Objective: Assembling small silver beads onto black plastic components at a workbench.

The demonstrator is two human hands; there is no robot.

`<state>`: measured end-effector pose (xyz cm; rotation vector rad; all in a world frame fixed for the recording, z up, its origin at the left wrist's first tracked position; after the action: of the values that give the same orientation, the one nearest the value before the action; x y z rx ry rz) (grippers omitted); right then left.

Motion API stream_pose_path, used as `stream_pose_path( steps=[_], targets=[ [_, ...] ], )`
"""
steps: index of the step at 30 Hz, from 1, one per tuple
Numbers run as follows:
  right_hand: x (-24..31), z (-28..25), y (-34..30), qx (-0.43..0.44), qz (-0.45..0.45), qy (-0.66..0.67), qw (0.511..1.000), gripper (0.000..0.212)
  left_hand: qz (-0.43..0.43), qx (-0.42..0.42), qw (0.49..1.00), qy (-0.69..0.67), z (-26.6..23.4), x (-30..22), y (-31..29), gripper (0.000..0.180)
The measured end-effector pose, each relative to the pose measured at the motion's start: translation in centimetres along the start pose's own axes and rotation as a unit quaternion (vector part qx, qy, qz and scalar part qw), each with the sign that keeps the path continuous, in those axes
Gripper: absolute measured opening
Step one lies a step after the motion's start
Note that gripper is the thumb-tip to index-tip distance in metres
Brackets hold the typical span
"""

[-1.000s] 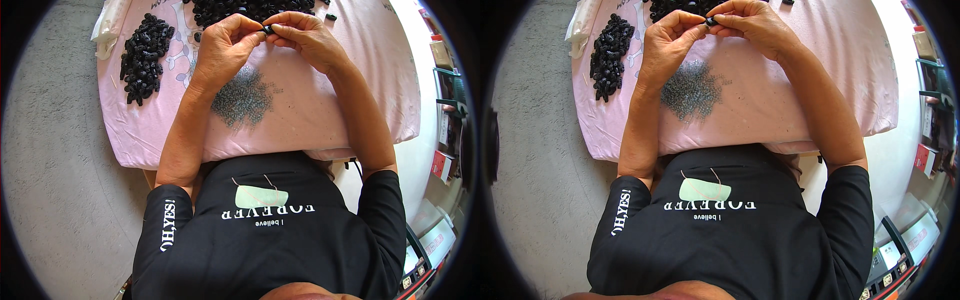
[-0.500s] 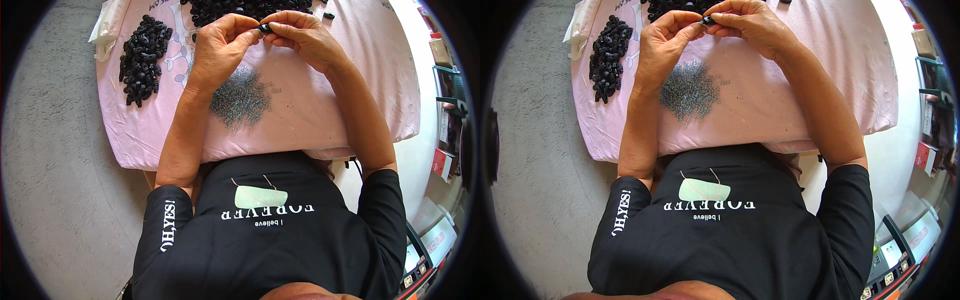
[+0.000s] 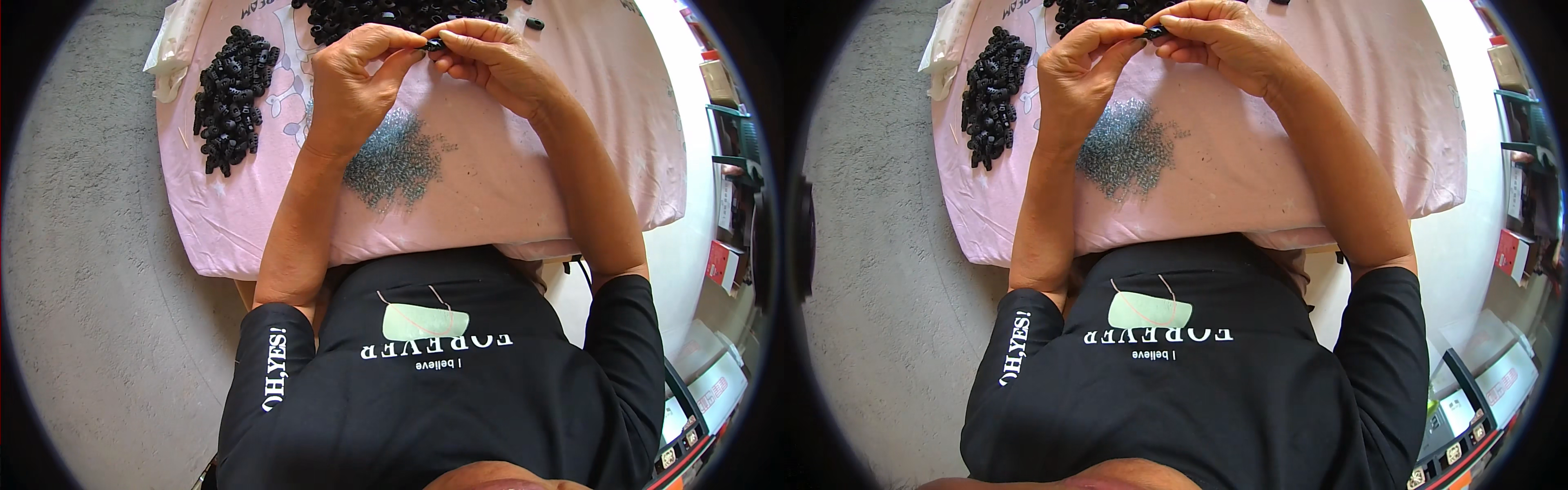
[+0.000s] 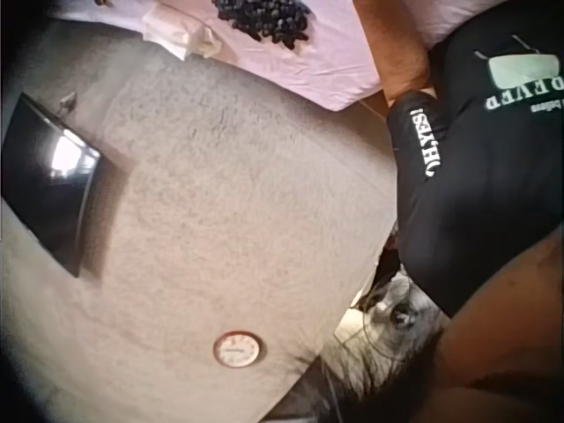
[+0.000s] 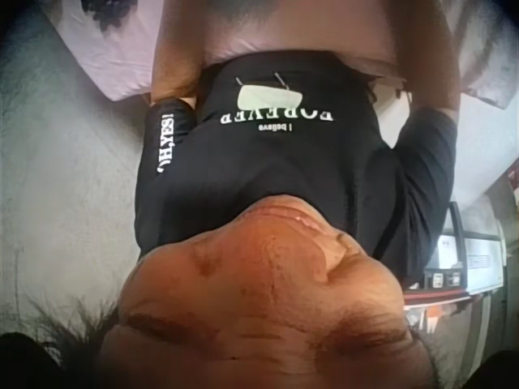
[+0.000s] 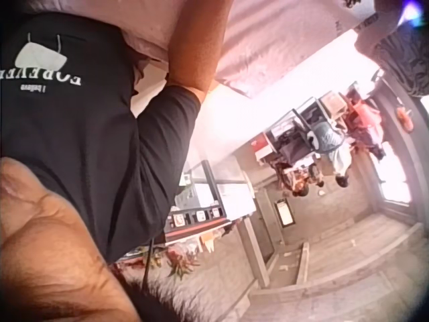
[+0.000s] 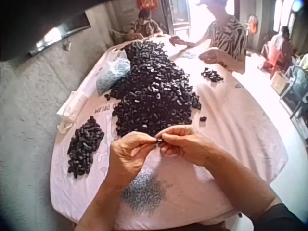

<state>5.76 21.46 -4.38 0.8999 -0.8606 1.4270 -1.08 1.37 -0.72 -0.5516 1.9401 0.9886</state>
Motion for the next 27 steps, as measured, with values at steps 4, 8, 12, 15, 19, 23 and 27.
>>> stream_pose_path(
  steps=[4,8,12,15,19,23,27],
  targets=[
    [0.0,0.2,0.0,-0.017,0.015,0.003,1.0,0.027,0.069,-0.003,0.995,0.068,-0.1,-0.4,0.1,0.014],
    [0.0,0.3,-0.2,-0.022,0.019,0.014,0.999,0.026,0.086,-0.013,0.992,0.09,0.1,-1.2,0.2,0.014],
    [0.1,0.7,-0.2,-0.026,0.031,0.019,0.999,0.025,0.068,-0.018,0.992,0.105,0.0,-1.1,0.1,0.013],
    [0.1,0.6,-0.2,-0.024,0.029,0.023,0.999,0.024,0.069,-0.015,0.992,0.102,0.0,-1.0,0.2,0.012],
    [0.0,0.7,-0.2,-0.03,0.029,0.026,0.999,0.024,0.066,-0.016,0.992,0.104,0.1,-1.3,0.2,0.012],
    [0.0,0.7,-0.2,-0.028,0.034,0.019,0.999,0.024,0.053,-0.015,0.991,0.121,0.2,-1.7,0.2,0.011],
    [0.0,1.0,-0.2,-0.032,0.036,0.011,0.999,0.024,0.068,-0.02,0.988,0.138,0.2,-1.5,0.2,0.01]
  ],
)
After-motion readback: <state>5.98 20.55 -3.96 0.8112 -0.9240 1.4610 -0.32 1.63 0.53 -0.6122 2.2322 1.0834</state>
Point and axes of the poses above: each hand's wrist, its own y-axis towards the middle knuckle, its own z-axis out of the palm, x = y × z, the point moved 1 cm from there along y, towards the middle knuckle, and after that the axes turned 4 degrees about -z, right-handed, at the moved point
